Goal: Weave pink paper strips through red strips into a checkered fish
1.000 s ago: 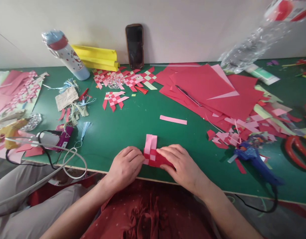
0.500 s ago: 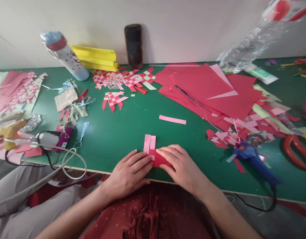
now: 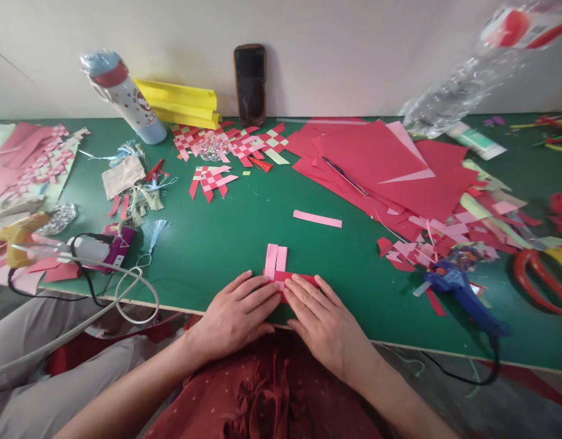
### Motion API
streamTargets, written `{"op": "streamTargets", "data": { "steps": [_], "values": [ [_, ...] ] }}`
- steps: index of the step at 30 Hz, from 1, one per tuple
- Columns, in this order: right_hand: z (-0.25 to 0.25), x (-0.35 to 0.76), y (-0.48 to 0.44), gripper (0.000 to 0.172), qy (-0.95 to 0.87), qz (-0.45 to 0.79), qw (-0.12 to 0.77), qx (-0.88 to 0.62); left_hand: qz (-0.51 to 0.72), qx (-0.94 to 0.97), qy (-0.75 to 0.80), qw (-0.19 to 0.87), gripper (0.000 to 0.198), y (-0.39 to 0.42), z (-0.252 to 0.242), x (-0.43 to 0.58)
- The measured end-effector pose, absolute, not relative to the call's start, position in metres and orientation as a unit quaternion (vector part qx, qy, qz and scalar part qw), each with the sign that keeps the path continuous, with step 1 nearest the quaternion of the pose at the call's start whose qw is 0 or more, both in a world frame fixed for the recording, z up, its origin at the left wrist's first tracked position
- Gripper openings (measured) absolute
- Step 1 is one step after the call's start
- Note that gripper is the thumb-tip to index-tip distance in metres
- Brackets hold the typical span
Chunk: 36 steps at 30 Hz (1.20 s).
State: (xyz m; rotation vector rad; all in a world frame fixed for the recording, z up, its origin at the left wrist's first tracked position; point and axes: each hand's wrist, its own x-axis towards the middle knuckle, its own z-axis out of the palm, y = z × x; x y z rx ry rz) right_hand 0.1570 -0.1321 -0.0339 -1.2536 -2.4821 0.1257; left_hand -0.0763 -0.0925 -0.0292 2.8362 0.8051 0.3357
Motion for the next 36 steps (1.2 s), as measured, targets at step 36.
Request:
{"op": "streamTargets", "data": {
  "steps": [36],
  "values": [
    [-0.042, 0.171, -0.16, 0.041, -0.896, -0.005, 0.215, -0.388, 0.148, 0.949, 0.256, 0.109, 0.033, -0.119, -0.028, -0.073]
  ]
}}
